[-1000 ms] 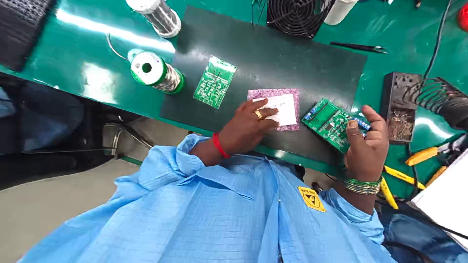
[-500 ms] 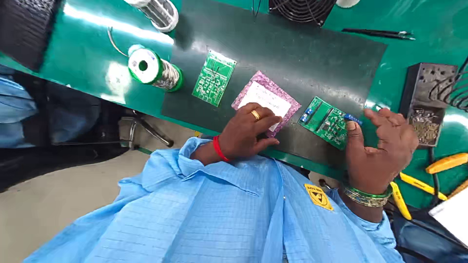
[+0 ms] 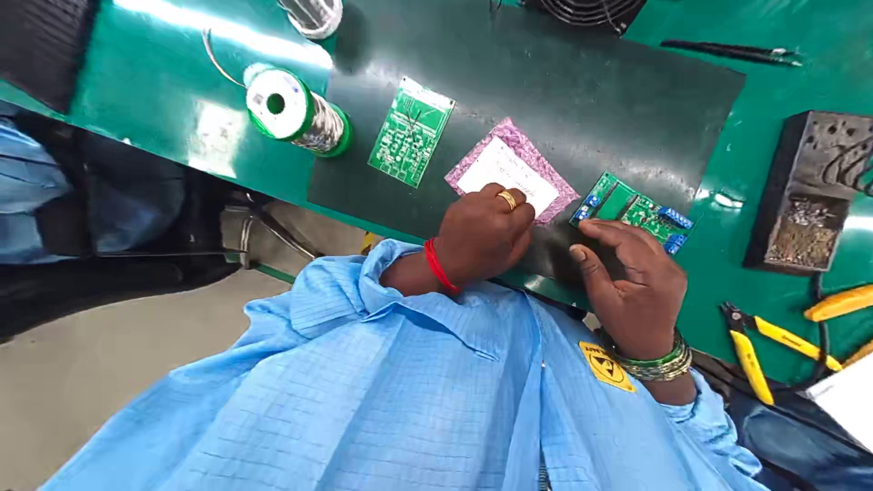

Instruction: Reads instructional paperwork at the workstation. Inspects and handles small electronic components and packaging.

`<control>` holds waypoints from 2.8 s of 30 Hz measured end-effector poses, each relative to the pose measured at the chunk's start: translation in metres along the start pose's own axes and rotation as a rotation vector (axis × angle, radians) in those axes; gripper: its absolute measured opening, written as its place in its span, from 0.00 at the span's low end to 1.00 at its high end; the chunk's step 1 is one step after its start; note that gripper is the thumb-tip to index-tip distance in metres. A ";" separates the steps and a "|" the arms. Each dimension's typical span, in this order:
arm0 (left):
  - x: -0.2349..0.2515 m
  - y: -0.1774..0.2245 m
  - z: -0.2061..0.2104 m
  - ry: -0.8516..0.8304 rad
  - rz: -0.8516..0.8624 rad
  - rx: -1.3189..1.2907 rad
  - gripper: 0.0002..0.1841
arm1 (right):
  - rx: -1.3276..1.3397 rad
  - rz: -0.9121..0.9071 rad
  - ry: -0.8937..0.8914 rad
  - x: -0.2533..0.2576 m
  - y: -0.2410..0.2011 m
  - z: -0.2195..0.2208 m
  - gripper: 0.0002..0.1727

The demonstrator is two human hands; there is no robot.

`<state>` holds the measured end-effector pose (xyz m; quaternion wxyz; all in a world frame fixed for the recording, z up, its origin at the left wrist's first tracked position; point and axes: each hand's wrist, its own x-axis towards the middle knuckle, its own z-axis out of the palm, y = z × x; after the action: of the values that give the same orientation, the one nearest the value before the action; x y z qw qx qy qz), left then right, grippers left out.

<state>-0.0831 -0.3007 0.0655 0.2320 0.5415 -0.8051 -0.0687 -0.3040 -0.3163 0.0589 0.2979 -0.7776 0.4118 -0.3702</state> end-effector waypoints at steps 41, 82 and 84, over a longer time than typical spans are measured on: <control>-0.020 -0.028 -0.024 0.261 -0.107 -1.074 0.06 | 0.459 0.309 0.090 0.008 -0.022 0.037 0.27; -0.035 -0.024 0.000 0.084 0.049 -0.260 0.13 | -0.287 -0.168 0.205 0.000 -0.009 0.050 0.09; -0.035 -0.024 0.000 0.082 0.055 -0.222 0.14 | -0.287 -0.157 0.191 0.000 -0.008 0.051 0.10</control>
<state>-0.0518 -0.2784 0.0460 0.3249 0.4927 -0.7969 -0.1290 -0.2585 -0.3039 0.0368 0.1137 -0.8033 0.4247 -0.4017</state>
